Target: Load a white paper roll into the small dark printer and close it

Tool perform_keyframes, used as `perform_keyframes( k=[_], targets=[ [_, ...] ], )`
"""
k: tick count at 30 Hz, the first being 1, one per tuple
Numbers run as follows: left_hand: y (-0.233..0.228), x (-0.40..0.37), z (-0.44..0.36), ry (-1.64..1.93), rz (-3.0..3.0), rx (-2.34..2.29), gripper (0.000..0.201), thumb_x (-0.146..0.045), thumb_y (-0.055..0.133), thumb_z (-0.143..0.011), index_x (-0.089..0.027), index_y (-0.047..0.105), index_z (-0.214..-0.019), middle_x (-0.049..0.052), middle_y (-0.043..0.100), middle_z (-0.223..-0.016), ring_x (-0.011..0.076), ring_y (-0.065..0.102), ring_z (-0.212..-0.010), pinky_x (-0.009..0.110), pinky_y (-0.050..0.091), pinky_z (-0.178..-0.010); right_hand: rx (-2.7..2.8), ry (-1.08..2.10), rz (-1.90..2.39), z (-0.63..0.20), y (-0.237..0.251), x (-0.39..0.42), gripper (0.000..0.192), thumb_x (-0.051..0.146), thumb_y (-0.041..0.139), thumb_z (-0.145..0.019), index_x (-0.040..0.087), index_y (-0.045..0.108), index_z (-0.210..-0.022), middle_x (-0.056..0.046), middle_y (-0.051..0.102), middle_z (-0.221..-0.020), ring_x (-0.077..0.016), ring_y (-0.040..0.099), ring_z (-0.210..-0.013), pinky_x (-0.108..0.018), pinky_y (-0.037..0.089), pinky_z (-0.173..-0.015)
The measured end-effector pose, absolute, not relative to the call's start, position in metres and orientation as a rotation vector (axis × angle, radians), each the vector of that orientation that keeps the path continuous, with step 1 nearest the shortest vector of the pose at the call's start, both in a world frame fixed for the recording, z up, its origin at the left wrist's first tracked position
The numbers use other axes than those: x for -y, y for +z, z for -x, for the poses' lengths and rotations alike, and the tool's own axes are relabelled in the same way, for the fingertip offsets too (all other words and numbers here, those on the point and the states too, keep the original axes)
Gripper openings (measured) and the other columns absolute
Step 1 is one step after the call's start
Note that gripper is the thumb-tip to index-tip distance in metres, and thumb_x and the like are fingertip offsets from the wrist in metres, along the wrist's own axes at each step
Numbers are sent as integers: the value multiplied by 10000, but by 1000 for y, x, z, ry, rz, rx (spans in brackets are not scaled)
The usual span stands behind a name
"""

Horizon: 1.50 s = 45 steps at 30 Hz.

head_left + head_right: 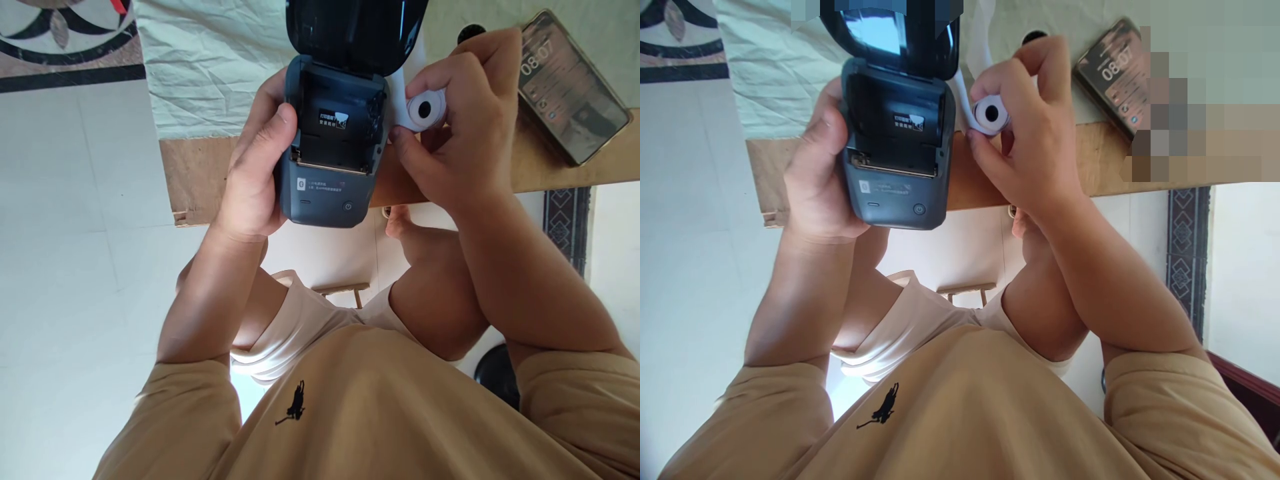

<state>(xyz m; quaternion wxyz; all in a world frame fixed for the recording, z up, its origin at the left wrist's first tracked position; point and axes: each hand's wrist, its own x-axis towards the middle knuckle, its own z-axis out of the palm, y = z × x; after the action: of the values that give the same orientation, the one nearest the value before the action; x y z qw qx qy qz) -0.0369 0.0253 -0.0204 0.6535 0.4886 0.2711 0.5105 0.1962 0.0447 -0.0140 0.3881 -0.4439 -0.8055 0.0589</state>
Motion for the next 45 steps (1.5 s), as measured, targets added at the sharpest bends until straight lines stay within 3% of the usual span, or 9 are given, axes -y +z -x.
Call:
perform_keyframes(
  k=[6, 12, 15, 19, 24, 29, 35, 41, 45],
  targets=[
    [-22, -25, 37, 1171, -1073, -585, 397, -469, 644, -831, -226, 646, -1145, 82, 635, -1176, 316, 566, -1112, 474, 485, -1000, 2161, 206, 1160, -195, -7, -40, 353, 123, 639, -697, 207, 620, -1038, -79, 613, -984, -177, 586, -899, -317, 507, -768],
    [-25, -24, 34, 1196, -1173, -646, 400, -599, 574, -826, -337, 637, -1122, 9, 647, -1159, 234, 612, -1086, 354, 532, -946, 2170, 376, 1171, -197, -9, -43, 513, 125, 594, -706, 265, 517, -1194, -32, 636, -1185, -170, 614, -1006, -319, 507, -859],
    [-23, -22, 33, 1177, -1124, -705, 349, -531, 563, -858, -305, 623, -1117, 37, 643, -1160, 251, 612, -1106, 378, 512, -953, 2146, 410, 1138, -199, -13, -45, 644, 94, 563, -640, 322, 453, -1232, 18, 634, -1169, -146, 615, -850, -311, 511, -756],
    [-22, -22, 33, 1205, -1086, -803, 413, -564, 583, -816, -288, 596, -1123, 66, 630, -1133, 313, 614, -1132, 449, 485, -950, 2146, 376, 1098, -198, -13, -42, 440, 135, 566, -636, 291, 517, -1045, 3, 642, -956, -162, 597, -807, -322, 502, -719],
    [-28, -28, 40, 1139, -1128, -859, 433, -547, 530, -810, -278, 551, -1149, 73, 598, -1165, 340, 588, -1193, 490, 462, -974, 2147, 391, 1204, -197, -8, -35, 275, 247, 616, -723, 282, 538, -984, -36, 612, -976, -191, 592, -907, -341, 513, -745],
    [-26, -26, 37, 1146, -1149, -807, 444, -569, 569, -788, -294, 556, -1136, 65, 617, -1172, 316, 609, -1129, 466, 489, -950, 2126, 474, 1158, -202, -10, -36, 568, 188, 598, -640, 313, 474, -1180, 2, 652, -1010, -164, 584, -787, -341, 496, -709],
    [-17, -17, 22, 1239, -1048, -844, 346, -546, 527, -836, -293, 577, -1066, 56, 636, -1120, 294, 623, -1094, 415, 510, -926, 2113, 318, 1188, -204, -14, -36, 289, 286, 646, -714, 285, 582, -996, -37, 610, -940, -173, 575, -814, -339, 501, -695],
    [-16, -16, 26, 1215, -1012, -787, 313, -473, 539, -858, -301, 600, -1112, 51, 632, -1134, 281, 622, -1100, 385, 497, -931, 2094, 603, 1046, -206, -17, -34, 655, 188, 601, -666, 324, 449, -1289, -21, 636, -1123, -188, 633, -928, -365, 543, -787],
    [-18, -17, 28, 1228, -1027, -809, 340, -505, 522, -870, -274, 593, -1109, 48, 635, -1153, 281, 604, -1137, 385, 478, -978, 2141, 423, 1119, -201, -14, -32, 453, 206, 605, -712, 273, 564, -1159, -73, 634, -1045, -210, 608, -967, -365, 537, -805]
  ],
)
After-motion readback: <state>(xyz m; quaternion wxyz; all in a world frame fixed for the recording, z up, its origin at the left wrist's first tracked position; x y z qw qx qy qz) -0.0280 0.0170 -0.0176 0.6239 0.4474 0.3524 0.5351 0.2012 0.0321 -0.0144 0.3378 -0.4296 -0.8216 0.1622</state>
